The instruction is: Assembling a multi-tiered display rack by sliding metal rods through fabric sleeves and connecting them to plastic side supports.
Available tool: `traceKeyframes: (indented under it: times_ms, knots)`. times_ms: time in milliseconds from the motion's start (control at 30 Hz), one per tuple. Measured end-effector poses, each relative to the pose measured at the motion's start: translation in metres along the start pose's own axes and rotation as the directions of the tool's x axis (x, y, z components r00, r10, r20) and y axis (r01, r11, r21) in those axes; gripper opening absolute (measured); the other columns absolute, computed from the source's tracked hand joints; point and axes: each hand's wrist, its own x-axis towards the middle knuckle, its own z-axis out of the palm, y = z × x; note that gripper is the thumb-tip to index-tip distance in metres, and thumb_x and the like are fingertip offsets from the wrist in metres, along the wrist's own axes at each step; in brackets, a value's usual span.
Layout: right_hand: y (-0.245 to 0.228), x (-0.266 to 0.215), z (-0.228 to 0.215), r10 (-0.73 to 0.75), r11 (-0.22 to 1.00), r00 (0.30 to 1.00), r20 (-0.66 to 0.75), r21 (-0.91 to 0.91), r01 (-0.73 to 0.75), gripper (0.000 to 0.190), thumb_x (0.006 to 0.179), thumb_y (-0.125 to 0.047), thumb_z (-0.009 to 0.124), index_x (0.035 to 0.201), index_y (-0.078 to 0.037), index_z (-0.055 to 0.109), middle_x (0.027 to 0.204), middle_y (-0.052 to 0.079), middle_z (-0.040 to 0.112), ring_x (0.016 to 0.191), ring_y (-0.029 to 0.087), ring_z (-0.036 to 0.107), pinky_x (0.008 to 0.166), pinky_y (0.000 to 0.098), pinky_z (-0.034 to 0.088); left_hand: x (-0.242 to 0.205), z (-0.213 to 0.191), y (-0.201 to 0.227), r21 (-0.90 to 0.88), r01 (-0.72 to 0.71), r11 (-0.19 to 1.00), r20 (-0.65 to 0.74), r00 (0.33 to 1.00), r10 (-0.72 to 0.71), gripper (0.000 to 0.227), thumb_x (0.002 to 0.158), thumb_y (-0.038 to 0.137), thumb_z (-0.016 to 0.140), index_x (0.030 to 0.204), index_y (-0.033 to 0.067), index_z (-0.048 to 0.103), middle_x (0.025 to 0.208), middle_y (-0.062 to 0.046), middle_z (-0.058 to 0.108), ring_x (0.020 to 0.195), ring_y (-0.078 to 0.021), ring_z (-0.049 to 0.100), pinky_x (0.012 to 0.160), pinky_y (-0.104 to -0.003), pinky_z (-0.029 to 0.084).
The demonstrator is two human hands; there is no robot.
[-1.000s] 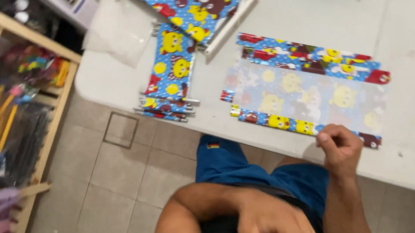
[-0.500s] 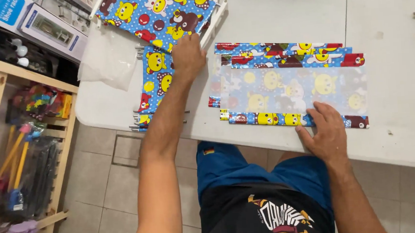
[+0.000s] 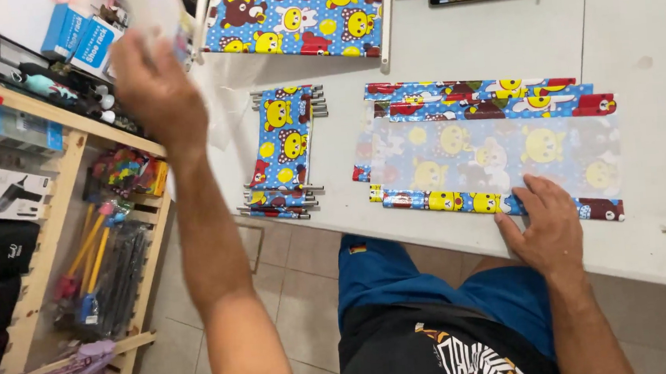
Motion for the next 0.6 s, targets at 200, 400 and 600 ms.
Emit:
traceKeyframes:
  times_ms: [200,400,600]
  knots:
    - [-0.001,-0.001,-0.002,-0.002,1.0,1.0,0.025,-0.025,0.003,0.055,0.086,-0.036,0.074,0.128,0.0,0.072,0.145,0.021,0.065,0.135,0.036,0.058,0.112,0.0505,0.047,-0.049,-0.098,0.003,-0.1,-0.061,0.993,-0.192,0.98,0.041,0.019,0.113,0.016,0.048,0.114,-0.002,0.054,0.095,-0.011,0.048,0.077,-0.0204,0.044,0.069,-0.035,0.039]
    - [-0.003,0.0,-0.005,-0.001,1.0,0.999,0.05,0.001,0.001,0.055,0.089,-0.034,0.073,0.131,0.0,0.071,0.146,0.022,0.064,0.137,0.037,0.056,0.112,0.0527,0.046,-0.068,-0.098,0.036,-0.023,-0.117,0.993,-0.167,0.98,0.111,0.038,0.112,0.031,0.05,0.107,-0.0069,0.052,0.096,-0.018,0.048,0.086,-0.0308,0.049,0.077,-0.043,0.041]
    - [-0.027,0.014,-0.025,-0.093,0.978,0.979,-0.179,0.171,0.124,0.045,0.09,-0.017,0.076,0.125,0.009,0.066,0.136,0.029,0.067,0.131,0.045,0.06,0.111,0.0563,0.05,-0.075,-0.051,0.065,0.025,-0.259,0.966,-0.154,0.953,0.259,0.04,0.111,0.033,0.053,0.105,-0.0065,0.058,0.088,-0.016,0.048,0.079,-0.0294,0.045,0.064,-0.042,0.036]
